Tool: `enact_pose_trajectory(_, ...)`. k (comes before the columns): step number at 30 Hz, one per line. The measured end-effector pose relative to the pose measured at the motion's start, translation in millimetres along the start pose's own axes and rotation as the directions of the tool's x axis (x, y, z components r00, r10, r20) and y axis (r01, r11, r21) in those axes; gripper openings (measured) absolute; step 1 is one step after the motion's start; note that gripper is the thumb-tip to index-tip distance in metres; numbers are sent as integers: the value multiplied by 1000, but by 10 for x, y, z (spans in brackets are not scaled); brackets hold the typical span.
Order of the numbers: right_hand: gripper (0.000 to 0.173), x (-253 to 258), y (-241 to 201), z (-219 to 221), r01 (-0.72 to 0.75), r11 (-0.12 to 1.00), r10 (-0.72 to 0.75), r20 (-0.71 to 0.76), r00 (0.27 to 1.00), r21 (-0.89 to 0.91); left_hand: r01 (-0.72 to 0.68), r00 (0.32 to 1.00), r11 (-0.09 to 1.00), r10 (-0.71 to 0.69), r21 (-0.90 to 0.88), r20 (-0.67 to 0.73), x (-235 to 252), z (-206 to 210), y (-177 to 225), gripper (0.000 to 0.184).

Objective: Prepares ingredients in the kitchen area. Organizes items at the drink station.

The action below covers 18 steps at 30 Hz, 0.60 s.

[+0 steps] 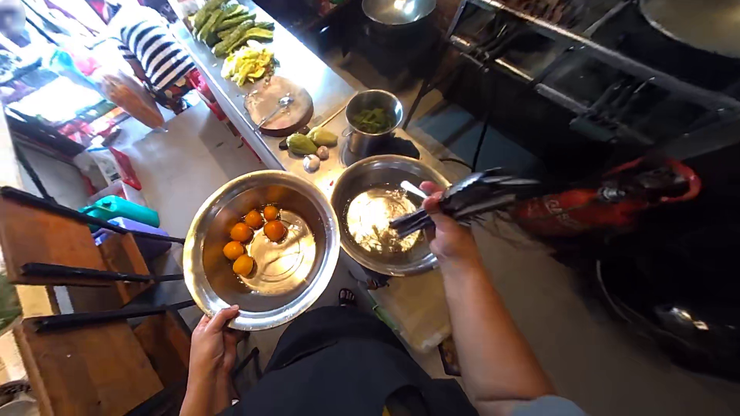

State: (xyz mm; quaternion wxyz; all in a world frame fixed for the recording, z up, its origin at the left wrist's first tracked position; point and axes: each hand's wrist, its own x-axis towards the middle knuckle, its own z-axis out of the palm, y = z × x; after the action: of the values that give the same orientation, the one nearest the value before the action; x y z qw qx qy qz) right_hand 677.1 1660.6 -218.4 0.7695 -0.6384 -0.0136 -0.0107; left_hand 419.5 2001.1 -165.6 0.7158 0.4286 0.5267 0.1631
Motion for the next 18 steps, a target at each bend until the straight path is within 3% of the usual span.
enact_pose_trajectory(2,29,57,111,-1,-41,995,39,-26,999,-96,9,1000,1000,-9,-6,2,0,-6,0,21)
enact_pose_trajectory(4,38,41,123,21,-130,989,119,-139,983,-72,8,1000,1000,-8,-8,18,14,-8,17,21)
enact_pose_trajectory(8,41,-6,31,64,-79,995,78,-25,997,-55,4,1000,1000,-4,-29,-8,7,-52,3,21)
enact_pose_trajectory(10,37,-3,89,63,-104,990,99,-53,994,-94,-3,1000,1000,3,-13,-7,13,-81,8,22)
enact_pose_trajectory(14,35,63,-3,58,-83,996,84,-32,996,46,-14,1000,999,14,-31,0,54,-1,9,21)
enact_pose_trajectory(18,38,34,101,38,-61,998,59,-95,994,-22,4,1000,999,-4,-33,-6,48,-15,22,20)
